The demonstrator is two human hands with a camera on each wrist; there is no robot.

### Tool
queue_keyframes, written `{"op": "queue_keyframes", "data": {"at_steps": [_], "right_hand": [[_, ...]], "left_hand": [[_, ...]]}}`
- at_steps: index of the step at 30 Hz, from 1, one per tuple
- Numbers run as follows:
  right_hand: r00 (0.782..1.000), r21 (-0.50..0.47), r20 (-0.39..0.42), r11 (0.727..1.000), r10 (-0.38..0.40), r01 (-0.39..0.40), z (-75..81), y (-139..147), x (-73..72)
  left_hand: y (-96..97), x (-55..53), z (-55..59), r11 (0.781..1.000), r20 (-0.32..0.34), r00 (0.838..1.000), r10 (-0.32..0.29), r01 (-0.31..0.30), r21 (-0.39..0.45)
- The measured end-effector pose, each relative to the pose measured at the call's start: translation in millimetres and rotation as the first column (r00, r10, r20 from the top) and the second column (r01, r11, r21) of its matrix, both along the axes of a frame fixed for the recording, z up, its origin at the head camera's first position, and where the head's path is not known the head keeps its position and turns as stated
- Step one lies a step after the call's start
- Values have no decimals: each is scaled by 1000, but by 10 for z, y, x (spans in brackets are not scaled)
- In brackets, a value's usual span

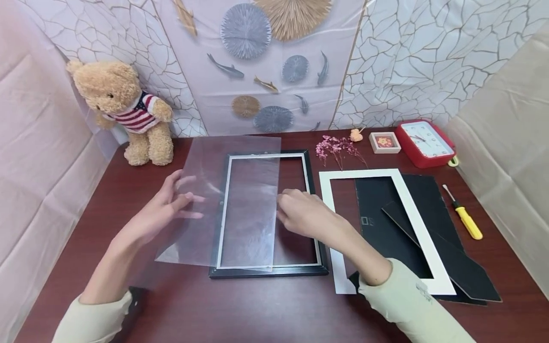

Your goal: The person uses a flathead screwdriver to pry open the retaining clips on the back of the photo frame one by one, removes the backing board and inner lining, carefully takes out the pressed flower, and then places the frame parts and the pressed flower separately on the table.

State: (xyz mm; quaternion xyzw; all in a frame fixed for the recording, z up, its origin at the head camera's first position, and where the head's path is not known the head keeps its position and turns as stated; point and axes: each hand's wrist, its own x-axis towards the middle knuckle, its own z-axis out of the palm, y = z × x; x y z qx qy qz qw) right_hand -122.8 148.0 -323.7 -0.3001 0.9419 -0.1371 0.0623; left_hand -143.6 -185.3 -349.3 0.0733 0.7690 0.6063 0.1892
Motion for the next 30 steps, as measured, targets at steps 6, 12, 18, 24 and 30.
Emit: {"op": "queue_keyframes", "data": {"at_steps": [6, 12, 18, 24, 30], "right_hand": [[998, 47, 42, 998, 39, -40, 79, -293, -95], [992, 77, 104, 994, 70, -78, 118, -646, -166], [976, 114, 187, 984, 111, -134, 54, -987, -239], [955, 124, 256, 975, 146, -182, -26, -1276, -329], [949, 139, 259, 965, 180, -222, -172, -1515, -422]], "left_hand": [[-287, 118, -31, 994, 20, 999, 26, -24, -105], [-653, 203, -95, 973, 76, 996, 55, -36, -228], [-998, 248, -132, 921, 88, 996, 32, 5, -389], [-1253, 249, -175, 881, 126, 992, 19, 43, -471], [-1449, 212, -210, 873, 159, 987, 15, 64, -483]]}}
